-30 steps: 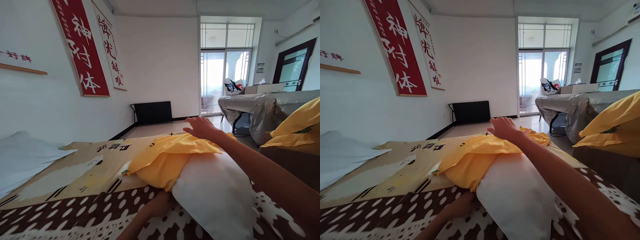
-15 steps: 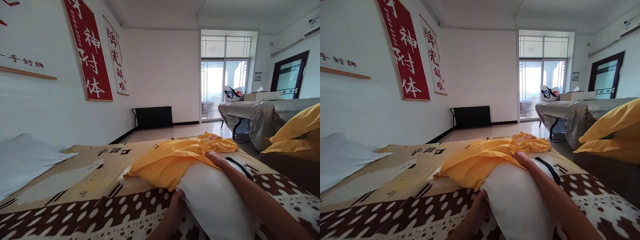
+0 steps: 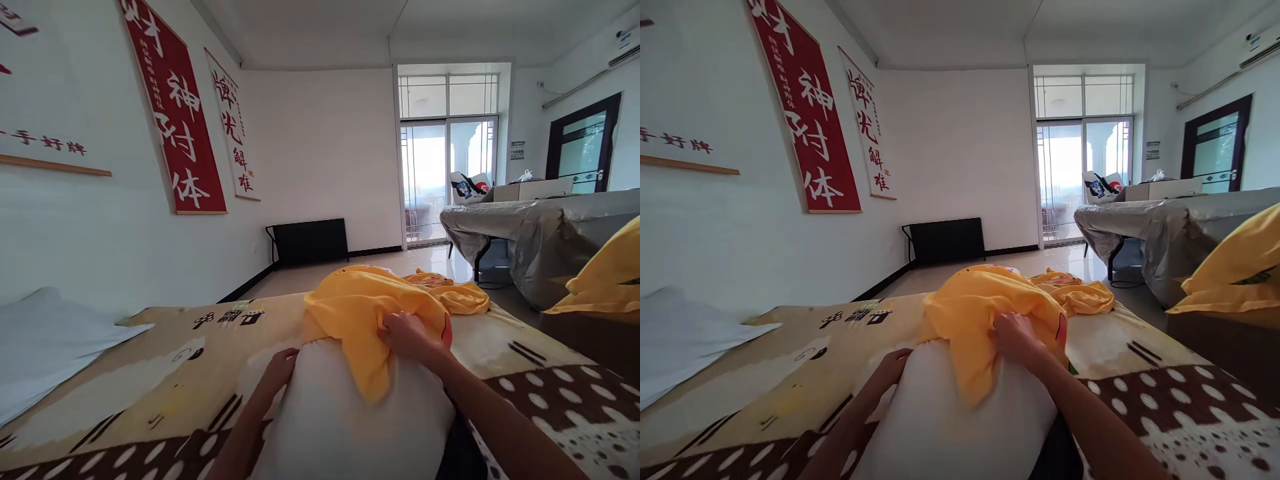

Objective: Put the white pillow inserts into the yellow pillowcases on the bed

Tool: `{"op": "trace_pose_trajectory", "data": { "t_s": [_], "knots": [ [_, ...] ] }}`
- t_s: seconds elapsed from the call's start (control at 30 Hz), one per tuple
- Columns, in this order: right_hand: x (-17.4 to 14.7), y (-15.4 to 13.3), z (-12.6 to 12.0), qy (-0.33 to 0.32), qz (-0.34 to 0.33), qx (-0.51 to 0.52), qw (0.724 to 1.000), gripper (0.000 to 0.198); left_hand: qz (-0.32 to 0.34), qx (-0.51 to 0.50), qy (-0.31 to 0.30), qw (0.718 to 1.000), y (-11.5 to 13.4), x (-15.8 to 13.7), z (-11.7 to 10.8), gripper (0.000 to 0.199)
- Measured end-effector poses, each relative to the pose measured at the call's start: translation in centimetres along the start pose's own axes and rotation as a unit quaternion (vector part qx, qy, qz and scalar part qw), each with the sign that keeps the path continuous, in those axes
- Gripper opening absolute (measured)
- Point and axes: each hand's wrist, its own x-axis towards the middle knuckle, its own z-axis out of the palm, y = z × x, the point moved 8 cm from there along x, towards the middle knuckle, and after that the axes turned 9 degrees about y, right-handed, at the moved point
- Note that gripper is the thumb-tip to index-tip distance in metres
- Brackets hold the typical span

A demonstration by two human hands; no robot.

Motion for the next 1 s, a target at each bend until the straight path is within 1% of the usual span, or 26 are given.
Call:
{"op": "trace_pose_trajectory", "data": {
  "t_s": [0.07,0.13,0.2,0.23,0.27,0.3,0.33,0.37,0.4,0.43,0.47,0.53,0.63,0.67,0.7,0.77,0.83,0.87,0.9,0.97,1.0],
  "knots": [
    [-1.1,-0.4,2.5,-0.015,0.001,-0.009,1.000,0.025,0.029,0.076,-0.003,0.997,0.5,-0.3,-0.5,0.024],
    [-1.9,-0.2,4.3,-0.014,0.014,-0.014,1.000,0.032,0.067,0.135,-0.003,0.989,2.3,-1.2,-0.7,0.025],
    [-2.3,0.2,5.0,-0.008,0.022,-0.011,1.000,0.037,0.123,0.173,-0.002,0.977,5.4,-2.5,-0.4,0.034],
    [-2.4,0.4,5.1,-0.005,0.022,-0.006,1.000,0.037,0.169,0.183,-0.005,0.968,7.4,-3.4,0.2,0.038],
    [-2.4,0.6,4.9,0.002,0.020,0.004,1.000,0.037,0.247,0.191,-0.012,0.950,9.8,-4.6,1.2,0.042],
    [-2.4,0.7,4.6,0.010,0.015,0.019,1.000,0.036,0.331,0.184,-0.020,0.925,12.0,-6.1,2.4,0.045],
    [-2.4,0.8,4.3,0.020,0.010,0.042,0.999,0.034,0.404,0.177,-0.029,0.897,13.7,-7.6,3.7,0.051],
    [-2.4,0.9,3.9,0.031,0.005,0.068,0.997,0.031,0.458,0.167,-0.031,0.873,14.8,-8.8,5.0,0.056],
    [-2.4,1.0,3.7,0.042,0.002,0.097,0.994,0.029,0.492,0.156,-0.025,0.856,15.4,-9.7,6.1,0.060],
    [-2.3,1.1,3.5,0.052,0.002,0.125,0.991,0.028,0.510,0.148,-0.015,0.847,15.5,-10.1,7.1,0.061],
    [-2.3,1.3,3.4,0.060,0.004,0.150,0.987,0.028,0.511,0.141,-0.006,0.848,15.2,-10.2,7.9,0.058],
    [-2.1,1.6,3.5,0.072,0.011,0.190,0.979,0.030,0.487,0.134,0.005,0.863,14.3,-9.5,8.9,0.042],
    [-2.0,2.0,3.9,0.083,0.015,0.241,0.967,0.036,0.449,0.129,-0.002,0.884,13.2,-8.7,9.1,0.015],
    [-2.0,2.0,4.0,0.084,0.015,0.256,0.963,0.037,0.446,0.127,-0.003,0.886,13.1,-8.6,9.0,0.011],
    [-2.1,2.0,4.0,0.083,0.015,0.270,0.959,0.038,0.444,0.125,-0.004,0.887,13.2,-8.6,8.9,0.011],
    [-2.2,2.0,3.6,0.088,0.013,0.292,0.952,0.039,0.445,0.119,0.004,0.888,13.6,-8.7,8.4,0.018],
    [-2.4,1.7,2.5,0.104,0.001,0.305,0.947,0.037,0.442,0.105,0.020,0.890,13.9,-8.6,7.4,0.021],
    [-2.5,1.4,1.8,0.115,-0.018,0.312,0.943,0.034,0.436,0.088,0.032,0.895,13.9,-8.5,6.6,0.021],
    [-2.6,1.0,1.1,0.127,-0.044,0.317,0.939,0.027,0.425,0.060,0.048,0.902,13.8,-8.3,5.5,0.020],
    [-2.8,0.2,0.0,0.154,-0.097,0.309,0.934,0.005,0.394,-0.022,0.091,0.914,13.4,-7.9,2.4,0.016],
    [-2.8,0.2,-0.3,0.174,-0.108,0.288,0.935,0.010,0.375,-0.073,0.115,0.917,13.1,-7.8,0.7,0.015]
  ]
}}
